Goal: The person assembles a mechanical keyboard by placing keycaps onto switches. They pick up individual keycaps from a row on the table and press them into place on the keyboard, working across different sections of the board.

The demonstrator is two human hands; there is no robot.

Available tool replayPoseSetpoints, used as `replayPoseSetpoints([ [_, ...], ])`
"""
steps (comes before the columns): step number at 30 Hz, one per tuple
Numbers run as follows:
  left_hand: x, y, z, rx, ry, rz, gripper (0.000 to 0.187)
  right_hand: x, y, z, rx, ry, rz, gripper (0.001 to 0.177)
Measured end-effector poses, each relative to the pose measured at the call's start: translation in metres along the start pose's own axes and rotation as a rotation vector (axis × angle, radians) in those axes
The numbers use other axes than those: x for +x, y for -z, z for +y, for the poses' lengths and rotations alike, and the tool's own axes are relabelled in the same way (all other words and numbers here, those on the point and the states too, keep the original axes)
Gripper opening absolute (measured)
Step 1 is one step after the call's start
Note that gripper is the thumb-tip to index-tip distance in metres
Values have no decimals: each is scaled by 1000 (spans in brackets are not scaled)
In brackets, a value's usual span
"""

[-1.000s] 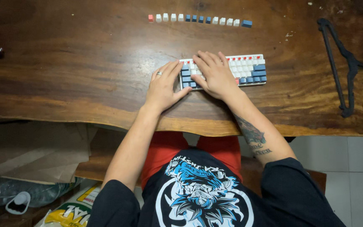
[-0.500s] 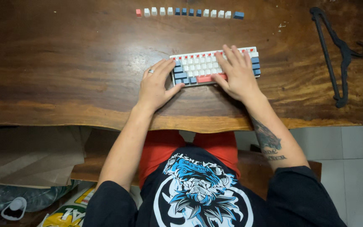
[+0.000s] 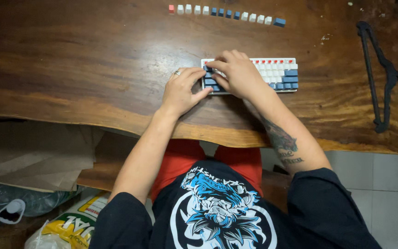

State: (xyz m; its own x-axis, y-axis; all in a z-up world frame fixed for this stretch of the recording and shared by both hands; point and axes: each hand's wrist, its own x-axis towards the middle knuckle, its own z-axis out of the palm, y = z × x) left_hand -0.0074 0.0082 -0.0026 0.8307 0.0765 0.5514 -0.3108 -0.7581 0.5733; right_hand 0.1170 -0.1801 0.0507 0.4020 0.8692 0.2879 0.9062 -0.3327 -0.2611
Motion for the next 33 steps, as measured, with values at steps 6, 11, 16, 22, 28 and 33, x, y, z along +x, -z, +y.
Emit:
replayPoseSetpoints([
  [6,1,1,1,23,4,-18,43,18,4,-2,-85,96,-88,36],
  [11,0,1,1,8,-11,-29,36,29,4,-5,-211,141,-150,34],
  [16,1,0,1,8,-9,-42,34,39,1,-2,-284,132,-291,30],
  [22,2,1,2,22,0,-51,34,49,-6,1,-320,131,-347,20],
  [28,1,-1,1,36,-12,-43,34,57,-7,0,-282,100,-391,17],
  [33,1,0,2,42,-14,-42,34,60,-4,-2,-194,14,-427,17],
])
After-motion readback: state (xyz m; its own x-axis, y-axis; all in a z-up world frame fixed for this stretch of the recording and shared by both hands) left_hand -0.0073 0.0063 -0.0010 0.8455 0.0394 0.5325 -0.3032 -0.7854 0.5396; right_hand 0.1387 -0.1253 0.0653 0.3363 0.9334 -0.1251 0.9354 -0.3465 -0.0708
